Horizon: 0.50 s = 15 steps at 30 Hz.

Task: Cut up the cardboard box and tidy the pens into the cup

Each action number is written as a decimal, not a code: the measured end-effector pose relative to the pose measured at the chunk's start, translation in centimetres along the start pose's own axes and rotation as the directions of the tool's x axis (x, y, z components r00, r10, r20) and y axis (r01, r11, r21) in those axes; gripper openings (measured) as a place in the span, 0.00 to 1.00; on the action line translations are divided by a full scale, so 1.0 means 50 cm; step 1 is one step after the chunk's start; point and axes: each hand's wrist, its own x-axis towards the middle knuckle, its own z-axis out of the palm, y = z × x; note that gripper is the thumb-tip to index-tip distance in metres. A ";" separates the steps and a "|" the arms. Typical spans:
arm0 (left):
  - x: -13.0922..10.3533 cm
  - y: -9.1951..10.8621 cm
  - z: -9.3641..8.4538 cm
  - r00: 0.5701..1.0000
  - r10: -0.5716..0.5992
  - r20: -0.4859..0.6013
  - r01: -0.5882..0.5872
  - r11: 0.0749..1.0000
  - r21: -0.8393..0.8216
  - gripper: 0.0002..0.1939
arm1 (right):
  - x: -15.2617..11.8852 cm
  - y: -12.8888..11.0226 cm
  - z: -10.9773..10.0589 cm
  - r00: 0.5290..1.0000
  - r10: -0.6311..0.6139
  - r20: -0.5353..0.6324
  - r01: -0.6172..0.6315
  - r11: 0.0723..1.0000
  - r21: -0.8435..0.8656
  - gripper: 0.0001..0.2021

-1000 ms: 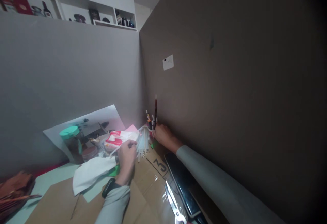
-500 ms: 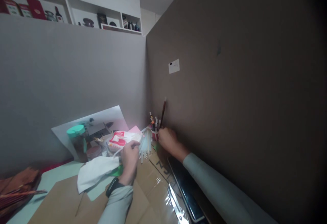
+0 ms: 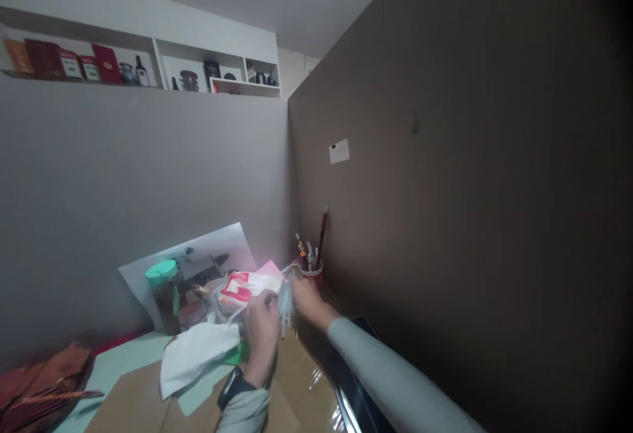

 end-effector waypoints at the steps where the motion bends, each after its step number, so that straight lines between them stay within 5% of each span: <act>1: -0.005 0.003 -0.002 1.000 -0.003 -0.008 0.003 1.000 0.016 0.15 | 0.002 -0.002 -0.001 1.000 0.009 0.001 -0.009 1.000 -0.004 0.16; 6: -0.040 -0.008 -0.010 0.997 -0.069 -0.034 0.074 0.987 0.146 0.15 | -0.014 -0.019 -0.007 0.998 0.060 0.037 -0.059 0.998 -0.028 0.16; 12: -0.071 -0.037 -0.018 0.964 0.019 0.265 -0.106 0.942 0.319 0.12 | -0.053 -0.059 -0.009 0.993 0.091 0.072 -0.086 0.994 -0.071 0.27; 15: -0.072 -0.040 -0.025 0.952 0.024 0.305 -0.132 0.932 0.338 0.13 | -0.058 -0.069 -0.012 0.989 0.087 0.118 -0.077 0.993 -0.086 0.32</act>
